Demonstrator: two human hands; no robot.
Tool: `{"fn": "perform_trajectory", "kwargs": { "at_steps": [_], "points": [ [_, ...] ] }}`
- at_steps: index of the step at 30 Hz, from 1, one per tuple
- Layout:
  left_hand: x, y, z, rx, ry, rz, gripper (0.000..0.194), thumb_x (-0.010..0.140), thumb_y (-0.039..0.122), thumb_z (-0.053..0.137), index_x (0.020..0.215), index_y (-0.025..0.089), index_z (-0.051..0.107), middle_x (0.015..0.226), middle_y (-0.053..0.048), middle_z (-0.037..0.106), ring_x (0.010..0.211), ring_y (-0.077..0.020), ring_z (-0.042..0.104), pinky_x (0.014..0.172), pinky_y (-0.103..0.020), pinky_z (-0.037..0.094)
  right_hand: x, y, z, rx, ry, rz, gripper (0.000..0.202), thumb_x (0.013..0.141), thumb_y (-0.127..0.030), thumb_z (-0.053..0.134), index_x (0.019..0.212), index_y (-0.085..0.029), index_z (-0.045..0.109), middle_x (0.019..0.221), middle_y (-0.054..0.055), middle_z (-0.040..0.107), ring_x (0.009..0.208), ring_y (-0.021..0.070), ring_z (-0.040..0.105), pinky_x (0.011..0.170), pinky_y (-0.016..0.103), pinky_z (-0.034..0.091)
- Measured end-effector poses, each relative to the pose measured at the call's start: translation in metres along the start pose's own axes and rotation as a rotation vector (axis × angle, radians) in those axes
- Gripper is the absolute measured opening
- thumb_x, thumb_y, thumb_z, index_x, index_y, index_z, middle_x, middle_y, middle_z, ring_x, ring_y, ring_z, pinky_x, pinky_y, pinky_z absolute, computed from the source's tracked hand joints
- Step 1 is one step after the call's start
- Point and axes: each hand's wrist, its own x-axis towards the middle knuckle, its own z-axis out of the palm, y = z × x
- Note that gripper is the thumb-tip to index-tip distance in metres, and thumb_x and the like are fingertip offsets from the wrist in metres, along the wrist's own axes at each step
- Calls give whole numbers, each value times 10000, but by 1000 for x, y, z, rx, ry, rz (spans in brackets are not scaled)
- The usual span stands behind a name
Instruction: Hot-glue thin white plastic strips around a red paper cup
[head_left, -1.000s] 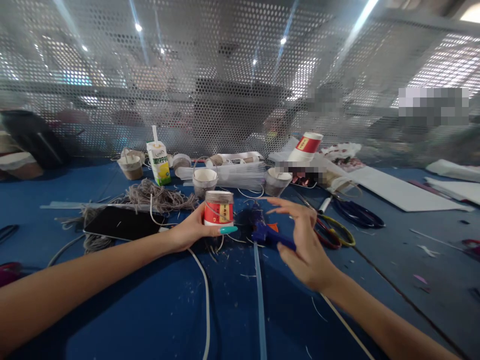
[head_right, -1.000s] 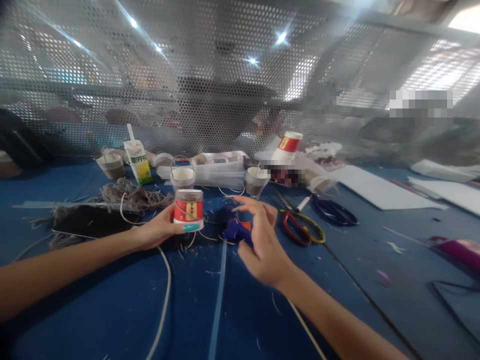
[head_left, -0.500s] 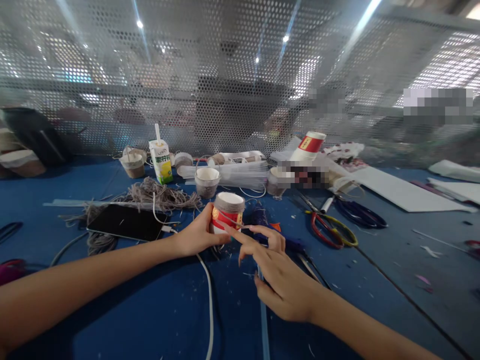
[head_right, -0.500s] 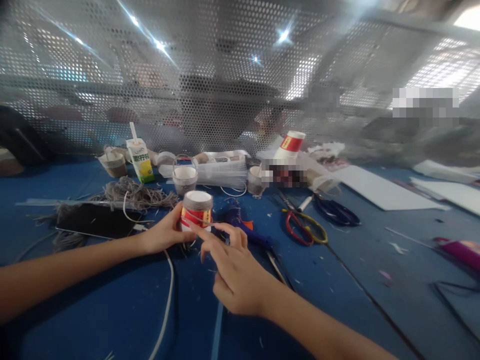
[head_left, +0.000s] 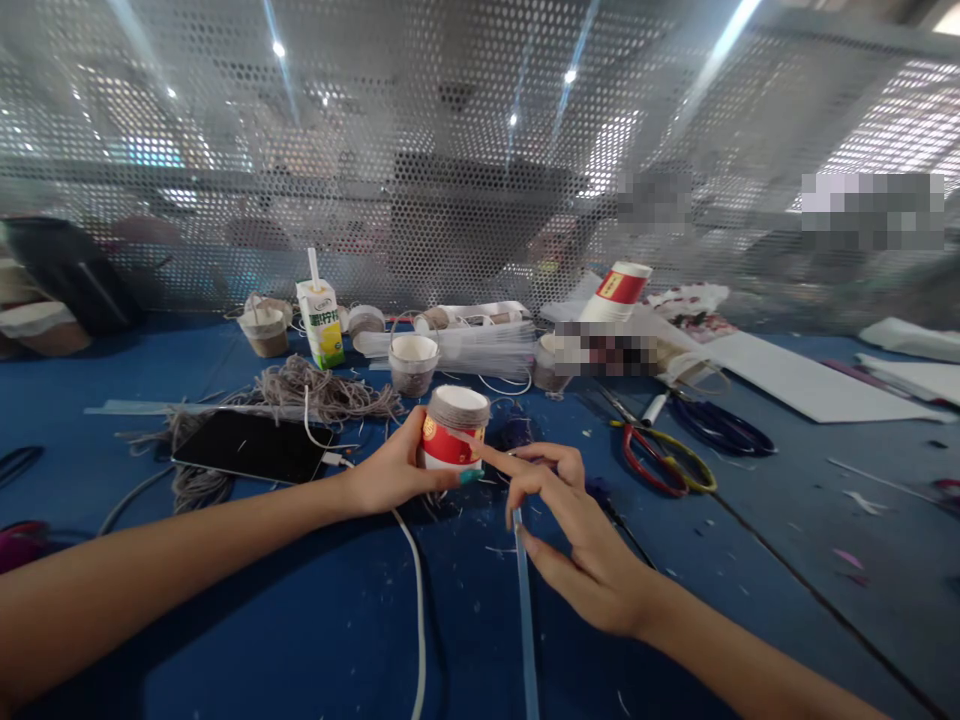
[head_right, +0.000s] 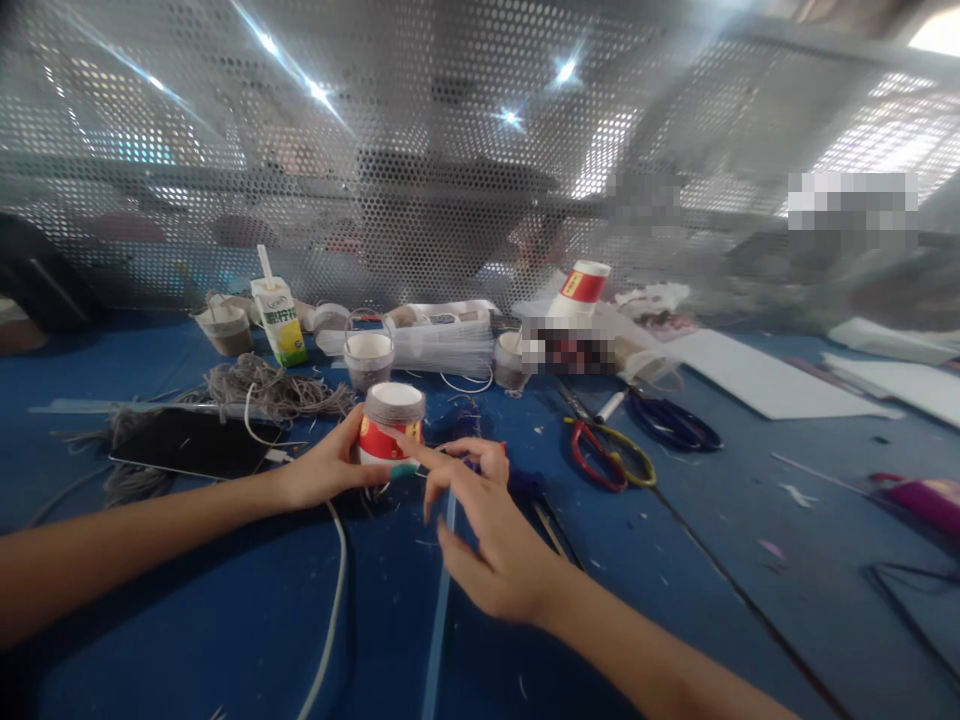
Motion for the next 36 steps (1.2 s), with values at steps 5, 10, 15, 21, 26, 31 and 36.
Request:
{"fn": "perform_trajectory", "kwargs": {
  "at_steps": [5, 10, 15, 21, 26, 31, 36],
  "points": [
    [0, 3, -1, 60, 18, -45, 644, 617, 220, 780, 1151, 172, 424, 1053, -86, 582, 950, -233, 575, 857, -412, 454, 0, 1, -1, 24, 205, 48, 137, 789, -107, 427, 756, -239, 444, 1214, 26, 658, 974, 249, 466, 791, 427, 438],
    [0, 5, 0, 75, 23, -36, 599, 620, 251, 790, 1108, 177, 450, 1017, -80, 598, 928, -233, 588, 862, -419, 457, -4, 5, 1, 38, 316, -2, 137, 774, -106, 431, 756, -240, 454, 1130, 23, 694, 908, 250, 487, 770, 429, 426],
    [0, -1, 1, 88, 54, -17, 589, 613, 314, 805, 1061, 181, 447, 1004, -75, 611, 954, -254, 595, 878, -441, 465, -3, 0, 2, -15, 88, -84, 192, 716, -104, 467, 846, -246, 468, 1272, 20, 620, 998, 257, 459, 816, 444, 433],
    [-4, -3, 3, 192, 63, 46, 533, 649, 335, 780, 1039, 172, 455, 1039, -81, 581, 1011, -263, 562, 906, -443, 442, 4, -12, 4, -65, -94, -7, 250, 744, -97, 463, 955, -231, 482, 1353, 88, 536, 1099, 271, 441, 877, 472, 428],
    [-4, 1, 6, 146, 60, 33, 496, 673, 304, 754, 1021, 173, 426, 1014, -72, 579, 957, -240, 577, 865, -416, 457, 5, -14, 4, -52, -87, -3, 222, 779, -107, 443, 957, -239, 464, 1050, 84, 664, 1092, 275, 435, 924, 501, 396],
    [-4, 2, 5, 110, 74, 19, 519, 660, 243, 752, 1061, 170, 431, 1044, -82, 580, 963, -243, 577, 862, -410, 452, 3, -11, 3, -63, -27, 29, 157, 773, -106, 458, 855, -240, 469, 1104, 78, 666, 1087, 276, 431, 908, 502, 393],
    [-3, 5, 5, 91, 92, 5, 527, 650, 255, 755, 1066, 162, 446, 1033, -82, 599, 970, -242, 583, 868, -408, 457, -2, -1, 8, -92, 65, -5, 131, 747, -127, 483, 823, -234, 492, 1263, 57, 602, 1091, 282, 437, 864, 488, 410]
  ]
}}
